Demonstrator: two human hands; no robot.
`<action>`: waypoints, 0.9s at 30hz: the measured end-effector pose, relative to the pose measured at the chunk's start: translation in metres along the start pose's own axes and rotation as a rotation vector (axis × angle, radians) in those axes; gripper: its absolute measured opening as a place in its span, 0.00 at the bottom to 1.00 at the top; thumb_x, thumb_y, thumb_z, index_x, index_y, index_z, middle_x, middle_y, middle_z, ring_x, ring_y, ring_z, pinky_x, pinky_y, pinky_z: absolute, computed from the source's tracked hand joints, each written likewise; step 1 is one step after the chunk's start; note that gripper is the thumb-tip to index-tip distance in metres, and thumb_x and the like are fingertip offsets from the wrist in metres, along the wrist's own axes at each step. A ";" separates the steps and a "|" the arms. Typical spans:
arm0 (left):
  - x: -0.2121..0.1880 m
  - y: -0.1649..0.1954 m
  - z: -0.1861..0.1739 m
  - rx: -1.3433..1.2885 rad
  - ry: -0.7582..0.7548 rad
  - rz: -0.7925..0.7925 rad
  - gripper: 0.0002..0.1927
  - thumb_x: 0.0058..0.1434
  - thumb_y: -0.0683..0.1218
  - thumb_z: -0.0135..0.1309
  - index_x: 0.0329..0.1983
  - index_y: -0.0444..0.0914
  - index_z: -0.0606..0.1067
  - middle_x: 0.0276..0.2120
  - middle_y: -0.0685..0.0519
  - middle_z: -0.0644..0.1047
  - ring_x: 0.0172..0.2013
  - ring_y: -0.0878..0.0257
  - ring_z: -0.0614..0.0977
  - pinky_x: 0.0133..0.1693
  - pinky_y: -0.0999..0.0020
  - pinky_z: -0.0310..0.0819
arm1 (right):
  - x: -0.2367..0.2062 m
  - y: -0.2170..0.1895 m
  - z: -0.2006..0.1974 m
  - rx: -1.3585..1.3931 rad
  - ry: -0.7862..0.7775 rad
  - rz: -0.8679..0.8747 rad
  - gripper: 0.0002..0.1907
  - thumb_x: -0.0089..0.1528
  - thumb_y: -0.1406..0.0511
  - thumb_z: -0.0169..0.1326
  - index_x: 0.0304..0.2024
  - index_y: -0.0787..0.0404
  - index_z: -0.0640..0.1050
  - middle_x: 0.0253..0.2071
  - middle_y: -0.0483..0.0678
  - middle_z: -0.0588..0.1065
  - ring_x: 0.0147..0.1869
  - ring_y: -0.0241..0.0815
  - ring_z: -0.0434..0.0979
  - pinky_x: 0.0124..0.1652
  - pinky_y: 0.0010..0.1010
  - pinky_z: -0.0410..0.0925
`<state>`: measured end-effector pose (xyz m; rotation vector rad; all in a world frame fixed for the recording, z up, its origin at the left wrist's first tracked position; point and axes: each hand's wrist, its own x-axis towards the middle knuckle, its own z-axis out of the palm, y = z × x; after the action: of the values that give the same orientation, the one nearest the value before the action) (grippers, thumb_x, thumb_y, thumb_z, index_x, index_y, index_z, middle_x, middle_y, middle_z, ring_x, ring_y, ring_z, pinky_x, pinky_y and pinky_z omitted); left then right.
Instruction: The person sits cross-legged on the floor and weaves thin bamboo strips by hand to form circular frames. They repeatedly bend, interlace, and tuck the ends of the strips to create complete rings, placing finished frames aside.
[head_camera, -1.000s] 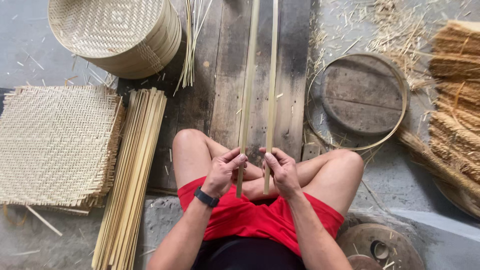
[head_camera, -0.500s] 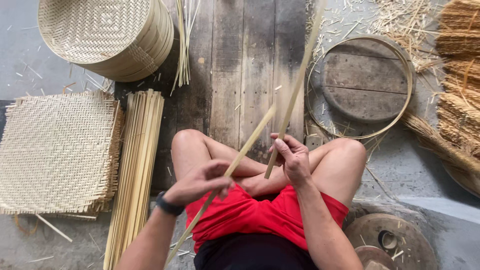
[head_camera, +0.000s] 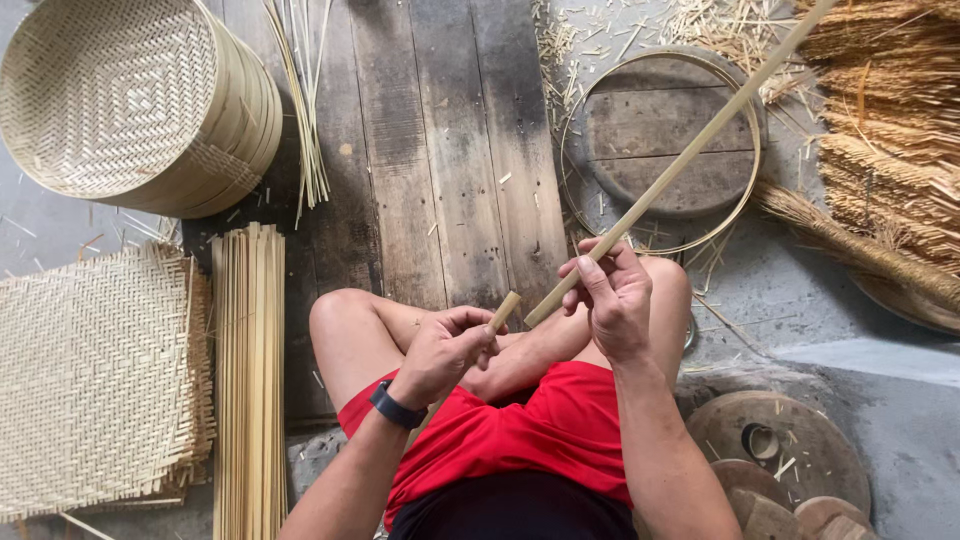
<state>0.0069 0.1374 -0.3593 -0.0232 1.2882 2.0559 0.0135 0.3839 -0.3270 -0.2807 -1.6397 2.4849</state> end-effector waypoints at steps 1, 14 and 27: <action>0.002 -0.001 0.003 0.032 -0.008 0.031 0.15 0.69 0.40 0.56 0.55 0.26 0.77 0.33 0.52 0.79 0.26 0.70 0.76 0.29 0.76 0.72 | 0.000 0.000 -0.001 -0.010 0.003 0.000 0.10 0.70 0.69 0.50 0.53 0.65 0.72 0.36 0.53 0.79 0.27 0.35 0.76 0.28 0.25 0.71; 0.017 -0.021 0.035 0.284 0.130 0.107 0.22 0.66 0.48 0.59 0.62 0.38 0.77 0.33 0.61 0.80 0.27 0.76 0.71 0.28 0.79 0.67 | -0.004 0.008 0.004 -0.100 -0.015 0.072 0.18 0.67 0.71 0.52 0.60 0.64 0.72 0.35 0.50 0.78 0.25 0.31 0.72 0.24 0.22 0.69; 0.007 0.003 0.032 0.226 -0.007 -0.138 0.21 0.69 0.54 0.47 0.53 0.35 0.79 0.34 0.54 0.84 0.21 0.70 0.79 0.19 0.75 0.71 | -0.006 0.014 0.010 -0.137 0.030 0.055 0.08 0.67 0.66 0.57 0.42 0.64 0.72 0.28 0.45 0.75 0.22 0.33 0.74 0.20 0.24 0.69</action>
<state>0.0108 0.1663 -0.3436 -0.0017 1.4653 1.7847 0.0169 0.3681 -0.3358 -0.3833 -1.8171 2.3977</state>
